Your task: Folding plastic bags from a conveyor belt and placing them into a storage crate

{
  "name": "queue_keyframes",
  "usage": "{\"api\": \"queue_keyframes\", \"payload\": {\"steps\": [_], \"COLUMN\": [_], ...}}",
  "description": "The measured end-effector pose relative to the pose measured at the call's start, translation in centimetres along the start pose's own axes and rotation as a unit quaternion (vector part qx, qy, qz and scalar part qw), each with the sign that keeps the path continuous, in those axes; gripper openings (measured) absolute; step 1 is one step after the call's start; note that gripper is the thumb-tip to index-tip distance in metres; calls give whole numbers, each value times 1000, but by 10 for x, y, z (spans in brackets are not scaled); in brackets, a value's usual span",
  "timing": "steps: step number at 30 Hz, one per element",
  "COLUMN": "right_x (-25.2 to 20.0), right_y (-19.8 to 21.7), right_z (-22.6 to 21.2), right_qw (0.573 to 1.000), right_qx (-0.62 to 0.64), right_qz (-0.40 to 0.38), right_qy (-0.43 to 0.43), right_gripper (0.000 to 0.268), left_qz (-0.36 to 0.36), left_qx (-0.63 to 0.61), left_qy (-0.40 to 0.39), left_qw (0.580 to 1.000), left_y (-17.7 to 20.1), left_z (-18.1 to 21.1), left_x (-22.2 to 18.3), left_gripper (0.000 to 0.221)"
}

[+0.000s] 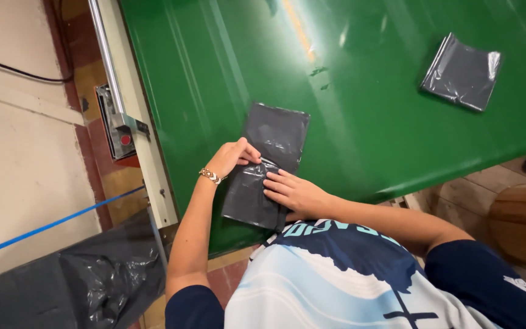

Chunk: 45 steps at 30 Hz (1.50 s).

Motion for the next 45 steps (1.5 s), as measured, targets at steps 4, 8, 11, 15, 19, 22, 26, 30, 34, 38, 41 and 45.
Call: {"api": "queue_keyframes", "payload": {"steps": [4,8,11,15,19,22,26,30,34,38,41,45], "right_x": [7,-1,-1,5,8,4,-13,-84,-71,-76,-83,-75], "right_y": [8,-3,2,14,26,25,15,-47,-40,-42,-40,-33], "right_z": [-14,-8,0,-8,-10,-8,20,97,113,126,142,151], "right_qw": [997,997,997,991,988,987,943,782,483,415,524,608], "right_qx": [-57,-36,17,123,153,153,242,402,553,597,532,449], "right_qz": [32,66,72,44,28,26,99,214,342,276,227,199], "right_qy": [32,25,8,-9,-7,-36,-204,-425,-587,-629,-625,-624], "right_gripper": [68,64,76,71,66,58,31,12,19,58,58,26], "left_qz": [167,143,189,240,264,167,71,5,109,326,421,532], "left_qx": [233,509,612,629,625,519,307,-54,-75,148,169,240], "left_qy": [-84,-212,-303,-374,-397,-342,-174,123,144,11,11,51], "left_qw": [954,822,706,638,618,765,933,991,981,934,891,811], "left_y": [-14,-82,-110,-127,-130,-114,-62,7,25,33,25,6], "left_z": [12,4,-31,-71,-56,-13,38,-35,-58,-56,-37,-4], "left_x": [-39,-112,-120,-107,-106,-96,-61,31,36,33,18,0], "left_gripper": [29,53,52,32,23,30,26,74,70,35,34,40]}}
Point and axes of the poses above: each hand's wrist, its own x-axis towards the middle knuckle, its own y-axis out of the back of the hand, z = x × y, the point moved 7 cm from there along x, towards the middle knuckle, and after that the axes turned 10 degrees about y, right-handed, at the moved point
